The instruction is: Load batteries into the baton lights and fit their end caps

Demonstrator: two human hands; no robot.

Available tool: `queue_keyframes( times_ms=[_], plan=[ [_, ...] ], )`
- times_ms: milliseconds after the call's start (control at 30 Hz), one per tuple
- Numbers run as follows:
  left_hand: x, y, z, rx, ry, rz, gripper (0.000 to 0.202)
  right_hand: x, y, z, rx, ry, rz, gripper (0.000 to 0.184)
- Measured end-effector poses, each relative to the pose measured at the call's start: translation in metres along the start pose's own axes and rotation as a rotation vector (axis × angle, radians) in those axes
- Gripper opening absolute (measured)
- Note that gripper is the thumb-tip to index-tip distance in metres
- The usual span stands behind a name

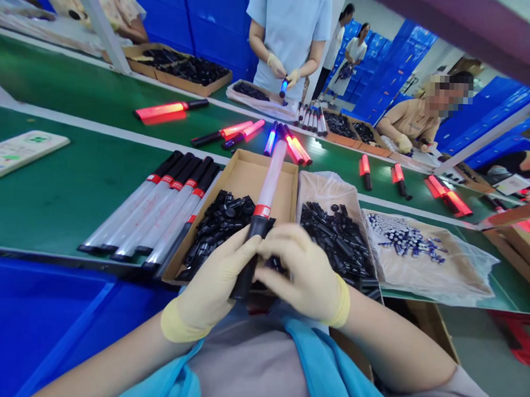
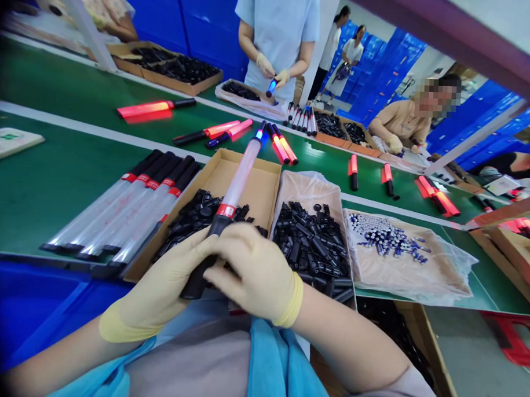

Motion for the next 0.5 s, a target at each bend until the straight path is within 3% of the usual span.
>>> queue_keyframes(
  times_ms=[67, 133, 267, 367, 500],
  plan=[
    [-0.004, 0.004, 0.000, 0.047, 0.047, 0.062, 0.022, 0.003, -0.008, -0.008, 0.127, -0.146, 0.202, 0.018],
    [-0.008, 0.007, -0.002, 0.125, 0.083, 0.168, 0.030, 0.005, -0.009, -0.018, 0.275, -0.246, 0.317, 0.022],
    [-0.019, 0.014, -0.013, 0.242, 0.000, 0.221, 0.050, -0.006, 0.012, -0.027, 0.429, -0.211, 0.328, 0.019],
    [-0.028, 0.020, -0.014, 0.219, -0.081, 0.144, 0.057, -0.024, 0.057, -0.008, 0.419, -0.073, 0.207, 0.024],
    [-0.033, 0.036, 0.017, 0.038, 0.122, -0.070, 0.044, -0.039, 0.160, 0.057, 0.510, 0.061, -0.308, 0.030]
  ],
)
Point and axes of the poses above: each hand's wrist, its own x-axis away from the middle knuckle, its own z-axis out of the back of the hand, y = z × x, the point moved 3 cm from there along -x, towards the middle knuckle, and after that the axes turned 5 degrees about y, right-handed, at the moved point
